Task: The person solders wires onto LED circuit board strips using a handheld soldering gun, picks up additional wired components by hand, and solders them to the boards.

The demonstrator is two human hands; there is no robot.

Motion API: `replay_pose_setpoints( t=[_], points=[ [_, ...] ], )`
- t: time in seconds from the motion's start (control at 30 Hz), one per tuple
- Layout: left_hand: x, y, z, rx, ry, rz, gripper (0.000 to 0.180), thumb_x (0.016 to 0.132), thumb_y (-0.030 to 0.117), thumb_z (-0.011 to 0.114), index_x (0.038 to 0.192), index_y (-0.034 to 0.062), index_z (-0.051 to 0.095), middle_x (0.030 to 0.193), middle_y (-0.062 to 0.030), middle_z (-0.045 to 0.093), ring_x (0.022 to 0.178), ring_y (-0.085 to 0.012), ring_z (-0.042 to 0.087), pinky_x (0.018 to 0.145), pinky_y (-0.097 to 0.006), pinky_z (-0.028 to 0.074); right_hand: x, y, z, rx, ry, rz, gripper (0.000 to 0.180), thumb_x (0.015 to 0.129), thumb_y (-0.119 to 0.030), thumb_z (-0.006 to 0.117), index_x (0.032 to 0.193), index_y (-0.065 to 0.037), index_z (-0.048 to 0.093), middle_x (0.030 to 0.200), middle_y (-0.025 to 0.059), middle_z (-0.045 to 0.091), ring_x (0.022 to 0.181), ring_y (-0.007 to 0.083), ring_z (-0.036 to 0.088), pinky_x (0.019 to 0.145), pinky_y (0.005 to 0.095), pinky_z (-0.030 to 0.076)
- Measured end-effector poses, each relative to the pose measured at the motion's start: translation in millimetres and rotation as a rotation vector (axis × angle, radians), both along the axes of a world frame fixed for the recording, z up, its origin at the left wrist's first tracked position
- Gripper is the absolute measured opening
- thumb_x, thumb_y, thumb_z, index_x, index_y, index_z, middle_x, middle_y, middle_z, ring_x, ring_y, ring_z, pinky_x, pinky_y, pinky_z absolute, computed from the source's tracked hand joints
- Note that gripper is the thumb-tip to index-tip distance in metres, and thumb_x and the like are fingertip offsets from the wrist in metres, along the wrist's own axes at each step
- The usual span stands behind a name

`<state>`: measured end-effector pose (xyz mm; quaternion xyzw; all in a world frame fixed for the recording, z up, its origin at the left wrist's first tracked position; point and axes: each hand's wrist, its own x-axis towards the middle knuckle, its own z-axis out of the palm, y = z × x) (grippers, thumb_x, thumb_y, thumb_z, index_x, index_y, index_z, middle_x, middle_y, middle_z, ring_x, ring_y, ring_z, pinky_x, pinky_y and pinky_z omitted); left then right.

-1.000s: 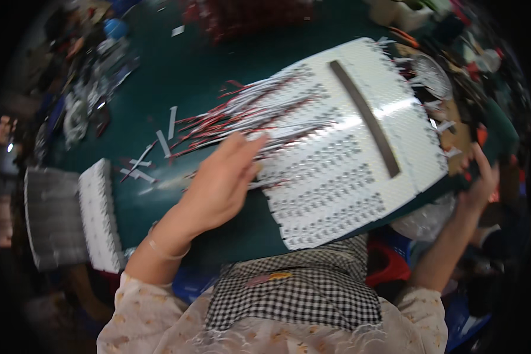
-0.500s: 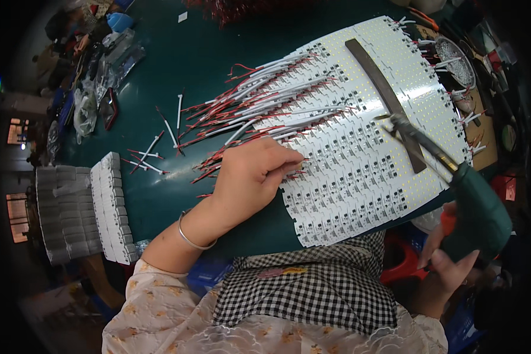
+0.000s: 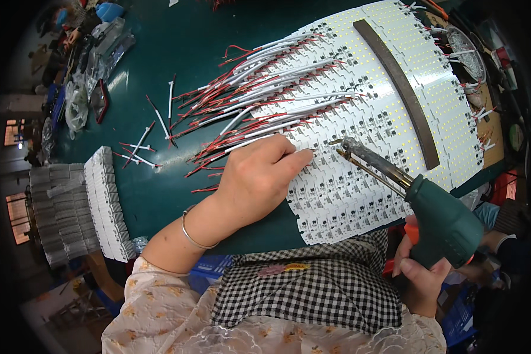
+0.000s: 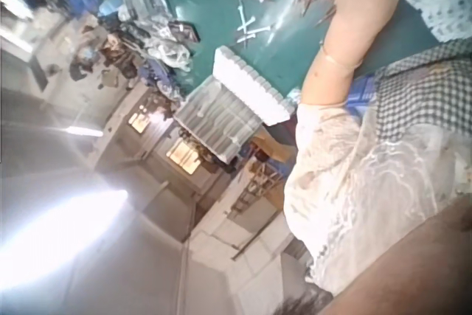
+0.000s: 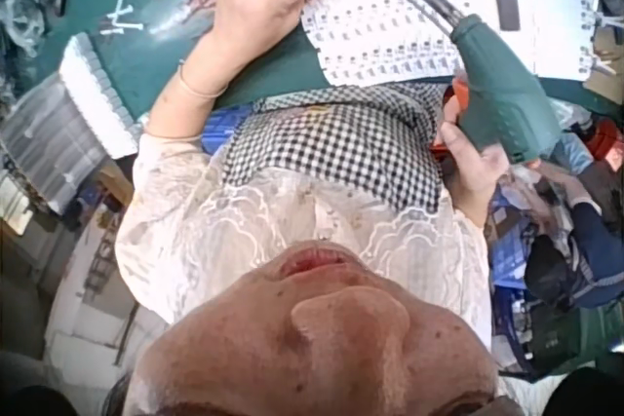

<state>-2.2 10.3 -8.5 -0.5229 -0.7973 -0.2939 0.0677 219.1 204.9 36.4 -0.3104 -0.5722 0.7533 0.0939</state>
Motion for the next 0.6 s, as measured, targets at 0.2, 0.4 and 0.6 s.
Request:
replay_pose_setpoints(
  t=[0.2, 0.4, 0.6],
  points=[
    [-2, 1, -5, 0.046, -0.006, -0.044, 0.035, 0.06, -0.009, 0.062, 0.091, 0.0054, 0.066, 0.071, -0.0073, 0.06, 0.06, -0.0225, 0.059, 0.051, -0.032, 0.048, -3, -3, 1, 0.003, -0.036, 0.03, 0.067, 0.064, -0.008, 0.071, 0.118, 0.015, 0.04, 0.07, 0.0132, 0.052, 0.046, 0.0151, 0.049, 0.039, 0.0241, 0.043],
    [-2, 2, -7, 0.069, -0.047, -0.059, 0.035, 0.06, -0.011, 0.062, 0.092, 0.0037, 0.065, 0.073, -0.0092, 0.06, 0.062, -0.0245, 0.059, 0.052, -0.033, 0.048, -7, -7, 0, -0.016, -0.062, 0.033, 0.064, 0.065, -0.006, 0.069, 0.119, 0.012, 0.041, 0.076, 0.0138, 0.053, 0.049, 0.0161, 0.051, 0.042, 0.0259, 0.045],
    [-3, 1, -7, 0.056, -0.086, -0.06, 0.037, 0.06, -0.013, 0.062, 0.093, 0.0029, 0.064, 0.074, -0.0095, 0.06, 0.063, -0.0249, 0.059, 0.052, -0.033, 0.049, 0, -2, -12, 0.014, -0.037, 0.18, 0.061, 0.066, 0.001, 0.062, 0.122, 0.009, 0.039, 0.088, 0.0154, 0.052, 0.055, 0.0173, 0.054, 0.045, 0.0276, 0.048]
  ],
)
